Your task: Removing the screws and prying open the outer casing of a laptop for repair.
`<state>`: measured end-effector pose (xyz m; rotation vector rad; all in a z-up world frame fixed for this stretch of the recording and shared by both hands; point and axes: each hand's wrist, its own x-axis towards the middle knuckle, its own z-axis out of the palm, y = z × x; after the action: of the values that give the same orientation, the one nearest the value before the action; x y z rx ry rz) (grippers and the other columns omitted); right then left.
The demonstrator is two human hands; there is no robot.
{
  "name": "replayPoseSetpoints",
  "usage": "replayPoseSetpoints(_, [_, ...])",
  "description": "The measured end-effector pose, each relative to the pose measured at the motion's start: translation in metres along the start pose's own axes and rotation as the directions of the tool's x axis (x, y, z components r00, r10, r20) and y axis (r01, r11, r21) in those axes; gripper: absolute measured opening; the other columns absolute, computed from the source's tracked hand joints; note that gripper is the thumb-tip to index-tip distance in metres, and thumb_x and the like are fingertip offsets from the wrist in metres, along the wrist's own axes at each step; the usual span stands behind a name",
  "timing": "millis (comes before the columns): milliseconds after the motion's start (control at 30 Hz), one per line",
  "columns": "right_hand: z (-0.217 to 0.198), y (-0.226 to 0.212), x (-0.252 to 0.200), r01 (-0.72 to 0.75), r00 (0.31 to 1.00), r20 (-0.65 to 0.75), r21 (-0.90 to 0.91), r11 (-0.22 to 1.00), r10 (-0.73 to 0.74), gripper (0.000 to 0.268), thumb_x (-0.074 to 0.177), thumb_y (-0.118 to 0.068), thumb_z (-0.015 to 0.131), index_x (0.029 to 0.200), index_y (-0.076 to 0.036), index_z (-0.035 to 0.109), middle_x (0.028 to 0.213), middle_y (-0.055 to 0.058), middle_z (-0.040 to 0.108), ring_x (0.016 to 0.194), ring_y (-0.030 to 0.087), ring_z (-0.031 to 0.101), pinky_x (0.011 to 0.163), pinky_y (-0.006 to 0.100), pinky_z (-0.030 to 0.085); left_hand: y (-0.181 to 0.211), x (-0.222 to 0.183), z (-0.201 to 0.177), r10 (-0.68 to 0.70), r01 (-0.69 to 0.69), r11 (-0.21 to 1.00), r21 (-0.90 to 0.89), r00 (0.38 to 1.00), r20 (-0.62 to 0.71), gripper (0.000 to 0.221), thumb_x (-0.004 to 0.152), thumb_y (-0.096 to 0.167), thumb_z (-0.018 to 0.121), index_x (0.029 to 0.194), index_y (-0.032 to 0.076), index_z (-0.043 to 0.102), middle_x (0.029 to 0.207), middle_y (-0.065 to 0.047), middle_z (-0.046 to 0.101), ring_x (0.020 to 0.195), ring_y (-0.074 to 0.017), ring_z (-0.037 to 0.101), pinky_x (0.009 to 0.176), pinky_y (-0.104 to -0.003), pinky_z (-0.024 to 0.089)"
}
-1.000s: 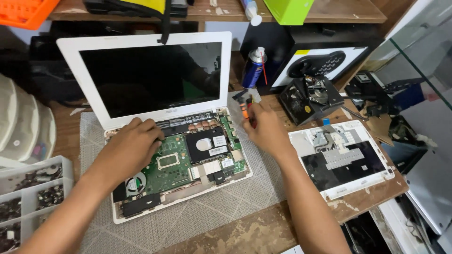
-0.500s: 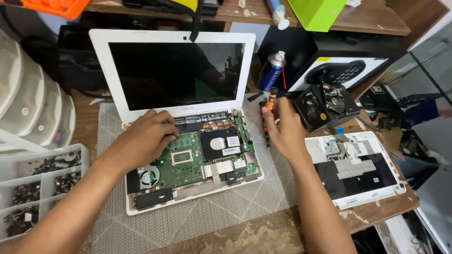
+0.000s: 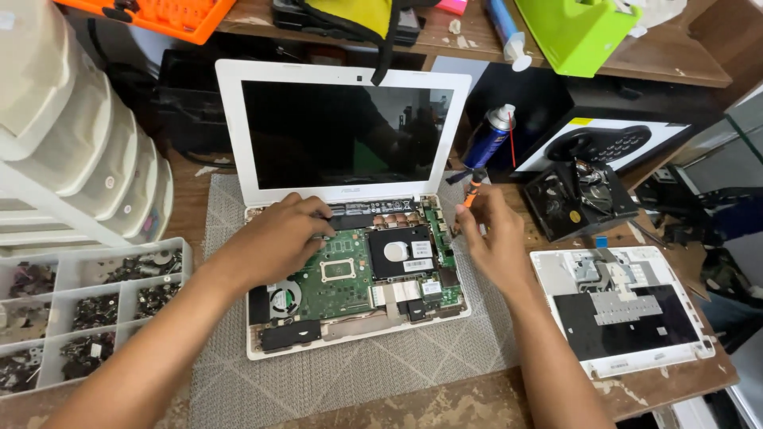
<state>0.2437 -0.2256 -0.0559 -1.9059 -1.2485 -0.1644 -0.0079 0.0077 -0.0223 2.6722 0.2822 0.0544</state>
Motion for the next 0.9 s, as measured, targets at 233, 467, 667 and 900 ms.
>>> replayPoseSetpoints(233, [0.002, 0.001, 0.001, 0.012, 1.0, 0.006, 0.039, 0.999, -0.012, 0.049, 0.095, 0.0, 0.069, 0.139, 0.006, 0.049, 0.082, 0.02, 0.07, 0.062, 0.035, 0.071, 0.056, 0.044, 0.057, -0.001, -0.004, -0.006, 0.047, -0.047, 0.999, 0.001, 0.999, 0.021, 0.026, 0.091, 0.009, 0.064, 0.115, 0.008, 0.076, 0.123, -0.011, 0.068, 0.113, -0.0318, 0.061, 0.096, -0.044, 0.052])
replayPoseSetpoints(467, [0.028, -0.027, 0.0, 0.062, 0.998, -0.049, 0.463, 0.884, -0.044, 0.077, 0.095, 0.01, 0.06, 0.159, 0.0, 0.018, 0.082, 0.018, 0.067, 0.059, 0.026, 0.07, 0.053, 0.036, 0.064, -0.01, -0.014, -0.01, 0.053, -0.043, 0.992, -0.121, 0.995, 0.079, 0.034, 0.091, 0.013, 0.066, 0.124, 0.005, 0.072, 0.137, -0.013, 0.061, 0.12, -0.0361, 0.056, 0.101, -0.05, 0.049])
replayPoseSetpoints(667, [0.086, -0.065, 0.013, 0.036, 0.993, 0.059, 0.654, 0.755, -0.098, 0.078, 0.091, 0.01, 0.062, 0.154, -0.004, 0.019, 0.088, 0.019, 0.07, 0.068, 0.029, 0.076, 0.053, 0.037, 0.069, -0.006, -0.023, -0.018, 0.095, -0.08, 0.989, -0.128, 0.989, 0.112, 0.039, 0.093, 0.018, 0.067, 0.13, 0.005, 0.068, 0.143, -0.014, 0.055, 0.126, -0.0376, 0.05, 0.11, -0.054, 0.041])
replayPoseSetpoints(900, [0.136, -0.074, 0.035, 0.152, 0.973, 0.032, 0.661, 0.735, -0.23, 0.073, 0.092, 0.011, 0.063, 0.153, 0.006, 0.023, 0.086, 0.02, 0.068, 0.068, 0.029, 0.075, 0.052, 0.038, 0.069, -0.027, -0.012, -0.01, 0.099, -0.081, 0.977, -0.196, 0.991, 0.085, 0.026, 0.093, 0.021, 0.069, 0.112, 0.004, 0.074, 0.132, -0.015, 0.062, 0.12, -0.0357, 0.053, 0.106, -0.05, 0.044])
